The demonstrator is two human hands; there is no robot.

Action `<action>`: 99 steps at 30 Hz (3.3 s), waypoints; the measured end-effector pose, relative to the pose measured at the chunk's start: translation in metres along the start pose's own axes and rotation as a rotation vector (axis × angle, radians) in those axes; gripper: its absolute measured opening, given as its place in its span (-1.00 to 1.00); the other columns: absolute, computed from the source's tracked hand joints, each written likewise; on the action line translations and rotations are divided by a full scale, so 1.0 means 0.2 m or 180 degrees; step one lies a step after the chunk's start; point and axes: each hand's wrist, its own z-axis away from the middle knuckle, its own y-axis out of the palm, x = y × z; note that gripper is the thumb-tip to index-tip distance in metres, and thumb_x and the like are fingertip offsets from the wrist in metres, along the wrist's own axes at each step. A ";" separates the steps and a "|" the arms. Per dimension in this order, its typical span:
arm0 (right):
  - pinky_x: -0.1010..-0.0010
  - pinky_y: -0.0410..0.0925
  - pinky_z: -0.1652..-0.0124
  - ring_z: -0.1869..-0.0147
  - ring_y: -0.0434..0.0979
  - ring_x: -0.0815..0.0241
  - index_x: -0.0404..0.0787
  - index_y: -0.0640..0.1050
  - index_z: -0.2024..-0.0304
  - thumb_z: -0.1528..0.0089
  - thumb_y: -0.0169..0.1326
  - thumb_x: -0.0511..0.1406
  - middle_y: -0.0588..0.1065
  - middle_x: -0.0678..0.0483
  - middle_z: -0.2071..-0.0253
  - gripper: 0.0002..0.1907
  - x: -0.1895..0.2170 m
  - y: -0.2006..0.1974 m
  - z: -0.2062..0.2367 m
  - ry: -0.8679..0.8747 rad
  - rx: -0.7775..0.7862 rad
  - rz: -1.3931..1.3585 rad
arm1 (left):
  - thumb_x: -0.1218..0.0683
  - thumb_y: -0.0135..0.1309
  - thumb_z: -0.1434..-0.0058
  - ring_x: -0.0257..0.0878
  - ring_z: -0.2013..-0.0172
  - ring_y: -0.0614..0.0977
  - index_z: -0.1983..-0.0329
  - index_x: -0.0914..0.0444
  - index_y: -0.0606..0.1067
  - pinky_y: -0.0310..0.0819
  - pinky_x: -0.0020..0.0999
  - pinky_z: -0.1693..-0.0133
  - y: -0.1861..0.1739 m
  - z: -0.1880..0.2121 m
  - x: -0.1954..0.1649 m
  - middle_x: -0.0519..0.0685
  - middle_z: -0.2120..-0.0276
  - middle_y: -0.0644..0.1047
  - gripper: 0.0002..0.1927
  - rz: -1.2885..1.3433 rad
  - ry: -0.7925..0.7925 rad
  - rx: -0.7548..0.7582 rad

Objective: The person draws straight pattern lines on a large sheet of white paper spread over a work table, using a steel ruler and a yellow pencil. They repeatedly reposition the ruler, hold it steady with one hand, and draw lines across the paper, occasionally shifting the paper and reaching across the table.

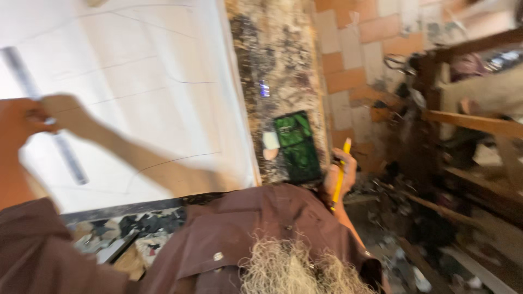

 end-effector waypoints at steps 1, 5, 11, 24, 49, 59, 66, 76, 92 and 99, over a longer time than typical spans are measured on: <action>0.31 0.34 -0.22 -0.11 0.49 0.07 -0.39 0.47 -0.06 -0.26 -0.09 -0.27 0.49 -0.11 -0.04 -0.60 -0.01 0.01 0.01 0.0169 -0.0025 0.0005 | -0.23 0.46 0.10 -0.03 0.20 0.67 0.16 0.11 0.65 0.52 -0.09 0.19 -0.02 0.00 0.04 -0.06 0.29 0.65 -0.49 0.0024 -0.0081 -0.0008; 0.31 0.33 -0.26 -0.11 0.45 0.13 -0.42 0.44 -0.13 -0.40 -0.03 -0.10 0.47 -0.10 -0.04 -0.50 -0.06 0.05 0.08 -0.0128 0.0075 -0.0230 | -0.15 0.44 0.09 -0.11 0.22 0.68 0.22 0.07 0.67 0.50 -0.08 0.31 0.00 0.07 0.15 -0.17 0.28 0.67 -0.60 0.0059 -0.0427 -0.0485; 0.39 0.29 -0.21 -0.10 0.40 0.17 -0.47 0.43 -0.16 -0.48 0.01 0.04 0.43 -0.06 -0.05 -0.37 -0.14 0.05 0.12 -0.0281 0.0199 -0.0211 | -0.16 0.20 -0.29 -0.01 0.42 0.60 0.45 0.13 0.55 0.41 -0.12 0.42 0.38 0.45 0.07 -0.07 0.44 0.58 -0.67 0.0903 -0.0986 -0.1879; 0.34 0.31 -0.21 -0.11 0.42 0.14 -0.49 0.43 -0.11 -0.48 0.00 0.02 0.37 -0.08 -0.05 -0.38 -0.15 0.08 0.12 -0.0550 0.0251 -0.0032 | -0.03 -0.01 -0.43 0.04 0.55 0.48 0.58 0.24 0.40 0.24 -0.09 0.50 0.97 0.88 -0.24 0.04 0.56 0.46 -0.56 0.1357 -0.1689 -0.2465; 0.29 0.34 -0.17 -0.10 0.44 0.13 -0.44 0.41 -0.13 -0.45 -0.09 0.11 0.41 -0.09 -0.01 -0.32 -0.01 0.05 0.11 -0.0447 0.0214 0.0070 | -0.10 -0.04 -0.48 -0.07 0.59 0.44 0.60 0.18 0.38 0.17 -0.16 0.55 0.96 0.92 -0.31 -0.04 0.58 0.44 -0.49 0.1284 -0.1701 -0.2658; 0.33 0.33 -0.11 -0.05 0.44 0.15 -0.44 0.41 -0.13 -0.45 -0.10 0.10 0.41 -0.08 0.02 -0.33 0.01 0.05 0.11 -0.0354 0.0256 0.0052 | -0.09 -0.06 -0.48 -0.07 0.60 0.43 0.60 0.18 0.37 0.18 -0.17 0.55 0.95 0.93 -0.32 -0.04 0.59 0.43 -0.50 0.1262 -0.1707 -0.2613; 0.29 0.33 -0.11 -0.04 0.43 0.14 -0.43 0.41 -0.10 -0.43 -0.10 0.03 0.39 -0.08 0.01 -0.40 -0.01 0.04 0.10 -0.0386 0.0235 0.0109 | -0.10 -0.05 -0.48 -0.08 0.62 0.42 0.62 0.18 0.36 0.16 -0.17 0.56 0.96 0.92 -0.33 -0.06 0.62 0.41 -0.48 0.1197 -0.1792 -0.2508; 0.26 0.30 -0.19 -0.08 0.40 0.08 -0.36 0.32 -0.01 -0.45 -0.04 -0.10 0.32 -0.02 0.11 -0.59 -0.09 0.05 0.11 -0.0545 0.0229 -0.0347 | -0.08 -0.03 -0.46 -0.06 0.60 0.43 0.61 0.18 0.34 0.18 -0.16 0.54 0.94 0.92 -0.33 -0.04 0.62 0.40 -0.51 0.1180 -0.1752 -0.2508; 0.35 0.32 -0.05 0.02 0.42 0.17 -0.41 0.42 -0.09 -0.38 0.00 0.00 0.49 -0.12 -0.07 -0.43 -0.10 0.04 0.11 -0.0060 0.0088 -0.0368 | -0.09 0.01 -0.46 -0.09 0.65 0.37 0.63 0.16 0.34 0.10 -0.15 0.58 0.94 0.92 -0.36 -0.05 0.67 0.35 -0.49 0.1172 -0.1862 -0.2453; 0.25 0.28 -0.30 -0.21 0.46 0.04 -0.44 0.46 -0.07 -0.34 -0.08 -0.10 0.48 -0.15 -0.07 -0.49 -0.04 0.04 0.08 -0.0306 0.0075 0.0030 | -0.09 0.01 -0.51 -0.10 0.63 0.38 0.61 0.15 0.35 0.13 -0.18 0.54 0.96 0.93 -0.35 -0.03 0.64 0.37 -0.48 0.0800 -0.1766 -0.2374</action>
